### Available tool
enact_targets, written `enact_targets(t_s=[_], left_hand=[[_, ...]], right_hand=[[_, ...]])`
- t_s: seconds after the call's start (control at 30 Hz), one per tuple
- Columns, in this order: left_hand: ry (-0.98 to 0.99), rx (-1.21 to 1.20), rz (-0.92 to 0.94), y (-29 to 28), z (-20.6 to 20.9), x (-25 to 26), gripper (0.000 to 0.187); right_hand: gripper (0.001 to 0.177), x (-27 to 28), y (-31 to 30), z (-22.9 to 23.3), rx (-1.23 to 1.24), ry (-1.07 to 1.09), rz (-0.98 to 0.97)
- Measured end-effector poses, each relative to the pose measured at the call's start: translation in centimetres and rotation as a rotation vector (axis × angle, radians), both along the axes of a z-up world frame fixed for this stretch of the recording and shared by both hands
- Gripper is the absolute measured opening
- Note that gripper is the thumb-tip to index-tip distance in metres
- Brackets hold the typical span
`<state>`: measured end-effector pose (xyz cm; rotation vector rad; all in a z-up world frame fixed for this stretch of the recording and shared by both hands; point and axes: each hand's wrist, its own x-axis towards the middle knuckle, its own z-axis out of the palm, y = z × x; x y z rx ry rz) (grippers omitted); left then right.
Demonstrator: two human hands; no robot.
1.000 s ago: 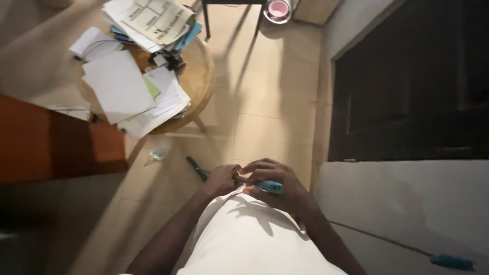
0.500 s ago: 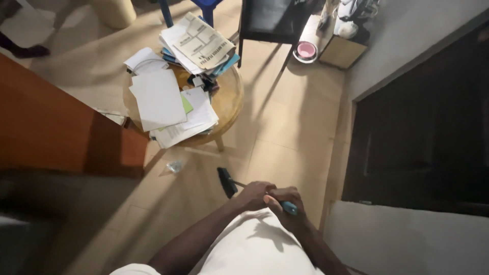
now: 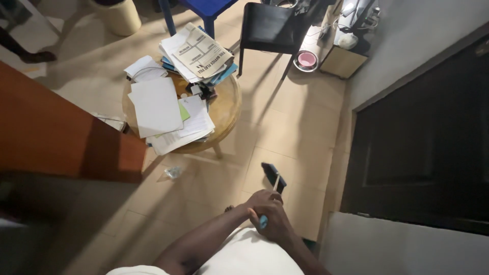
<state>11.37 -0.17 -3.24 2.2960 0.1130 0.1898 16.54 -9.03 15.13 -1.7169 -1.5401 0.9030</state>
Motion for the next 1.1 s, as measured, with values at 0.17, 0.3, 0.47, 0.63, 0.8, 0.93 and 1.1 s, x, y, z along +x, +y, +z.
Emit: enact_targets(t_s=[0.17,0.3,0.47,0.63,0.8,0.93,1.1], left_hand=[[0.169,-0.337,0.193,0.2,-1.6,1.7,0.029],[0.000,-0.187,0.109,0.4,-7.4,3.8,0.025],[-0.254,-0.430,-0.151,0.2,-9.4,7.1,0.016],[-0.023,-1.729,-0.078,-1.3,-4.3,9.1,0.029],[0.048,-1.087,0.232,-0.6,0.6,13.9,0.034],[0.033,-0.609,0.419,-0.3,0.2,16.9,0.028],[0.083,-0.586,0.427,-0.2,0.2,18.8,0.021]], right_hand=[[0.029,1.7,0.2,-2.0,0.224,-0.081,0.057],[0.031,3.4,0.6,-1.1,-0.014,0.024,0.001],[0.032,7.1,2.5,-5.2,0.362,-0.137,-0.046],[0.041,10.4,3.7,-5.2,0.262,-0.222,0.001],[0.035,13.9,3.3,-4.2,0.365,-0.300,0.031],[0.032,16.2,2.4,-4.6,0.442,-0.400,-0.001],[0.035,17.9,1.4,-3.3,0.288,-0.208,0.089]])
